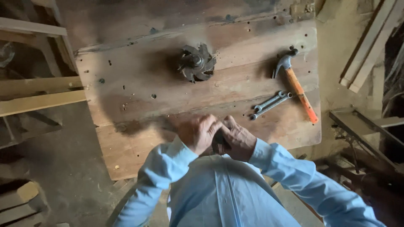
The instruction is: Disassembling and reassembling a shaper cutter head and spacers using various wrenches on a wooden workbench.
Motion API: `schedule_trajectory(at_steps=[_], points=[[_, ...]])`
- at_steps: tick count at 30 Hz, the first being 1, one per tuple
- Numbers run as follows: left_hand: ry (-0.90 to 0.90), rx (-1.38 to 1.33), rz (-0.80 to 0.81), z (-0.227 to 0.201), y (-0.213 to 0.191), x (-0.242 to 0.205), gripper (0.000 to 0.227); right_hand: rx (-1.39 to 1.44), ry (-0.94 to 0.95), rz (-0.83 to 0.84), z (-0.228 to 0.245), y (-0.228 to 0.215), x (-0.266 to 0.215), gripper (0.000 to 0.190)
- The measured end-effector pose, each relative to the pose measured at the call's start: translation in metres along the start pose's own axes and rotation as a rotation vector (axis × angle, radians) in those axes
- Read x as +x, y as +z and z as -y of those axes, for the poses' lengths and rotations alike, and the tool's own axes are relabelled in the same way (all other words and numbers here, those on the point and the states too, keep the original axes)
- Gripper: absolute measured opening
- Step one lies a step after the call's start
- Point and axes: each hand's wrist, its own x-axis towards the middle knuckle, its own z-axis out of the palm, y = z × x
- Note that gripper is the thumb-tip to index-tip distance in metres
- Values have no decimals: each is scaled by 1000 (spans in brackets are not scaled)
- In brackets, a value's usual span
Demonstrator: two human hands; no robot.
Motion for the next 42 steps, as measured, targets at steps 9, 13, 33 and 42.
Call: schedule_trajectory(at_steps=[9,13,33,42], points=[[-329,-551,320,14,-8,44,45,-37,40,-9,54,-78,18,120],[-318,-816,379,21,-20,53,42,23,-24,-64,44,-67,12,116],[-148,-685,135,95,122,18,13,509,34,-314,51,-79,37,87],[-219,-634,-224,25,50,-7,37,546,162,-510,-9,-51,37,82]])
